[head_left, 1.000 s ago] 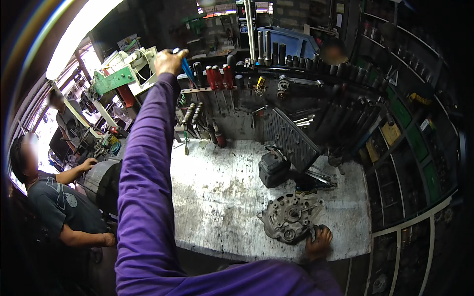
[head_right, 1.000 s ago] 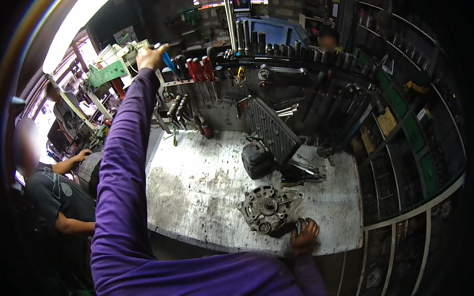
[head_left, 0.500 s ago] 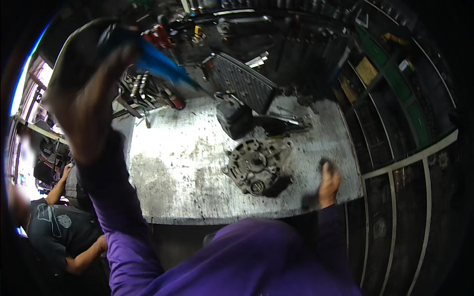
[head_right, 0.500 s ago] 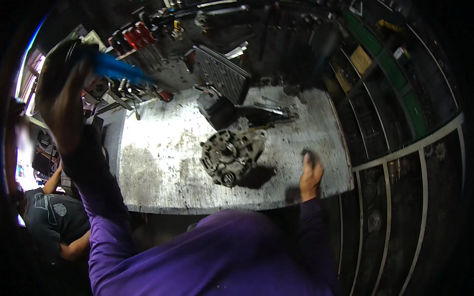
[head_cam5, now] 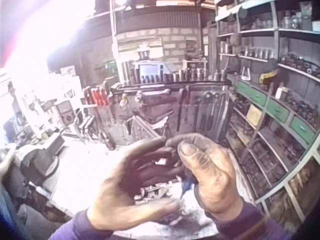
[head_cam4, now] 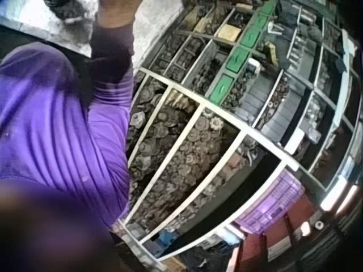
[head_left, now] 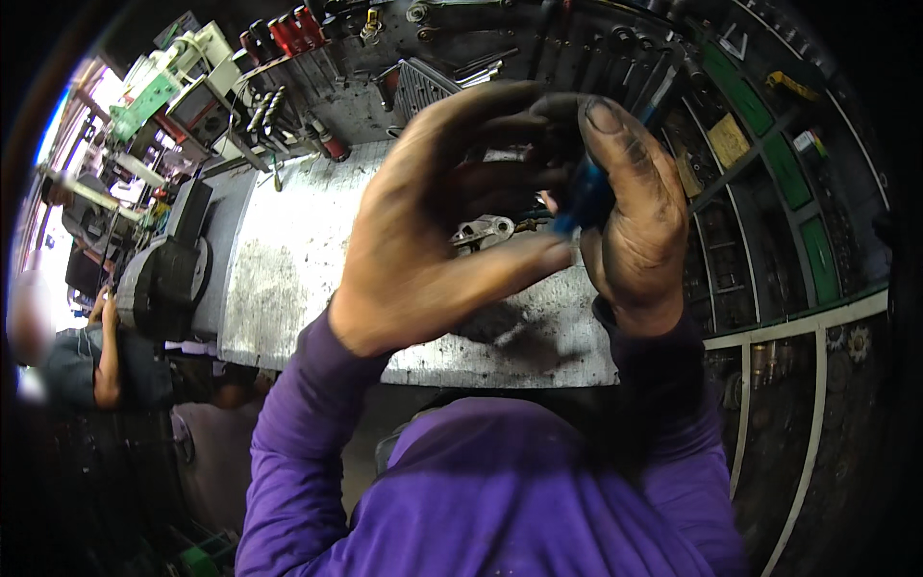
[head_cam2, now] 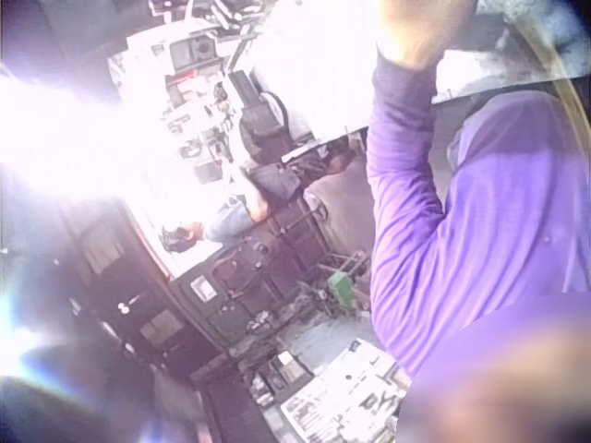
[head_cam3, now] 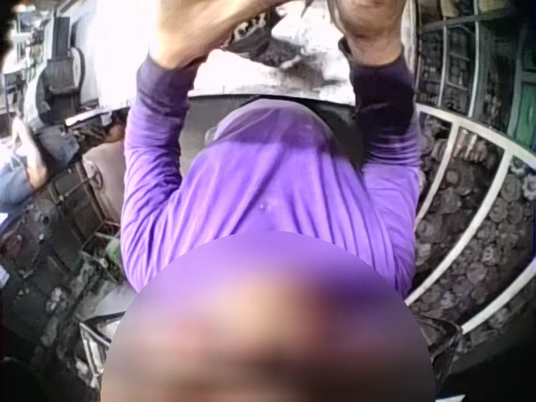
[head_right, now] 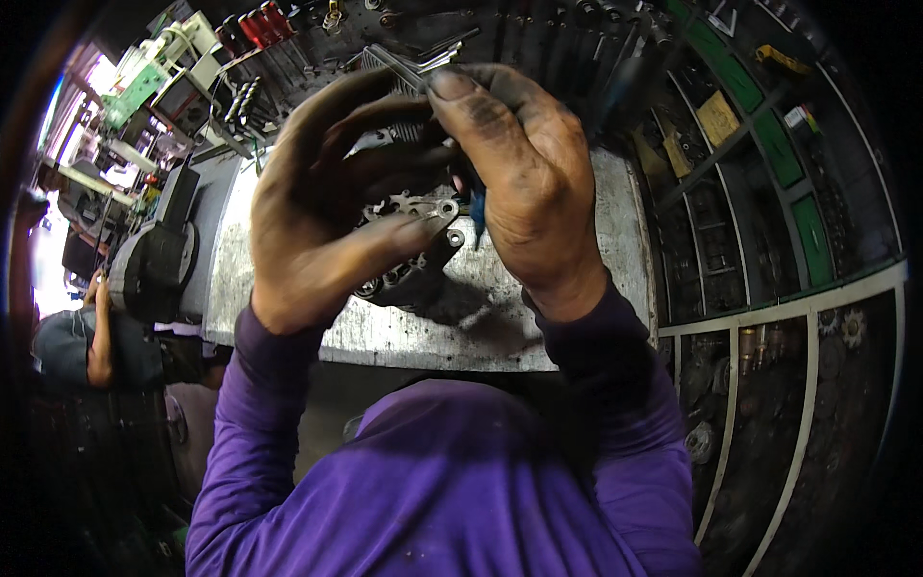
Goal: The person uses a screwdriver to remove screws from a mechanical housing on a workbench, then places the housing on a press and removes a cylindrical component. The person handles the housing and the cylindrical component throughout the sequence.
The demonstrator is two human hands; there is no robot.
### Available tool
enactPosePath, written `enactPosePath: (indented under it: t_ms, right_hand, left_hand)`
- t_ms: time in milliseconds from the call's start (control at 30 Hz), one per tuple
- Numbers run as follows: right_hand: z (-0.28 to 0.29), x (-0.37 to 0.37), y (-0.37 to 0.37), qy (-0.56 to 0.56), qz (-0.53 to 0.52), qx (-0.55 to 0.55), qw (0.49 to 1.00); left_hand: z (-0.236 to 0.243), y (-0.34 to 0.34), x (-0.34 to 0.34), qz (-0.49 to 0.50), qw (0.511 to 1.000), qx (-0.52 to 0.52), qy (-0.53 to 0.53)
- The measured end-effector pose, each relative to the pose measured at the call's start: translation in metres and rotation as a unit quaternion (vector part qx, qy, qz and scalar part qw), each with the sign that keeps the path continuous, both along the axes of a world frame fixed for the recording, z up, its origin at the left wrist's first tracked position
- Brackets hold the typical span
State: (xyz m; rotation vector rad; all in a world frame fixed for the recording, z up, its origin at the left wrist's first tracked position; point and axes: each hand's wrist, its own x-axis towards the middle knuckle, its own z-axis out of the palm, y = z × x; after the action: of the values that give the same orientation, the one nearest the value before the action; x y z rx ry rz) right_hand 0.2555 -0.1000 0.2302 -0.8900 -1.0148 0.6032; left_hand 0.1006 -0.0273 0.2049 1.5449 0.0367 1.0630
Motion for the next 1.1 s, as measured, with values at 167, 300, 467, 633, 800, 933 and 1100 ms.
enactPosePath:
  t_ms: [167,300,467,633,800,933,1100]
  right_hand:
    - [-0.015,0.019,-0.006,0.025,0.095,-0.007,0.995]
    - [-0.014,0.012,0.002,-0.022,0.116,0.013,0.993]
    - [-0.013,-0.009,0.011,-0.055,0.106,0.04,0.992]
    - [-0.018,-0.018,0.017,-0.071,0.075,0.031,0.994]
    - [-0.019,-0.024,0.015,-0.019,0.114,0.012,0.993]
    - [-0.017,-0.028,0.014,-0.017,0.086,-0.002,0.996]
    - [-0.017,-0.038,0.025,-0.085,0.043,-0.029,0.995]
  left_hand:
    - [-0.045,-0.005,-0.054,0.27,0.905,0.223,0.24]
    - [-0.085,-0.028,-0.059,0.322,0.82,0.315,0.353]
    - [-0.112,-0.03,-0.04,0.373,0.793,0.338,0.344]
    - [-0.119,-0.014,-0.028,0.371,0.791,0.357,0.331]
    - [-0.124,-0.01,-0.027,0.375,0.802,0.348,0.308]
    - [-0.123,-0.007,-0.027,0.375,0.801,0.357,0.301]
    - [-0.122,-0.004,-0.031,0.363,0.814,0.356,0.282]
